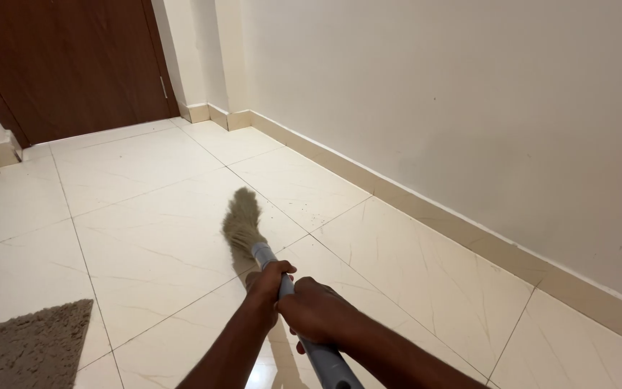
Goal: The person sweeps the floor with a broom, moving it along the baseboard and across the tiles in various directions.
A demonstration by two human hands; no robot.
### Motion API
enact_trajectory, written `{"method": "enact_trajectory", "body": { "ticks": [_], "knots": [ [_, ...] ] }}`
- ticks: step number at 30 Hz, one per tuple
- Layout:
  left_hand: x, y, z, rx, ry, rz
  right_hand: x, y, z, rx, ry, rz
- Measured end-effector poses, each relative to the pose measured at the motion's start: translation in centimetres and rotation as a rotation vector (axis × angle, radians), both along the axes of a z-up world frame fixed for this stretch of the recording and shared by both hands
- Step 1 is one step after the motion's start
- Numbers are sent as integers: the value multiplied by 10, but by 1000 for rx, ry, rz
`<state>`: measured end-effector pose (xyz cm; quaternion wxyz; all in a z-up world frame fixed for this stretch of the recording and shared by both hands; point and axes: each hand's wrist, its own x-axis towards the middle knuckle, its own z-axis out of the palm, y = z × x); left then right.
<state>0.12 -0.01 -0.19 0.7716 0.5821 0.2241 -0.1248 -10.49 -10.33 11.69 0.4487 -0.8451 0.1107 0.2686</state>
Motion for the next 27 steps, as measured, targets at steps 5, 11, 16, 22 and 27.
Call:
{"method": "enact_trajectory", "body": {
  "ticks": [5, 11, 16, 22, 27],
  "knots": [
    [-3, 2, 7, -58, -20, 30, -1, 2, -6, 52, -3, -37],
    [-3, 13, 16, -91, -21, 77, -1, 7, 13, 36, -18, 18],
    [-5, 23, 16, -107, 35, 79, 15, 7, 0, -74, -67, 93],
    [0, 30, 5, -65, 47, 23, 39, 1, -16, -173, -57, 162],
    [-7, 34, 23, -192, 21, 25, 41, -4, -24, -155, -115, 6]
  ]
}}
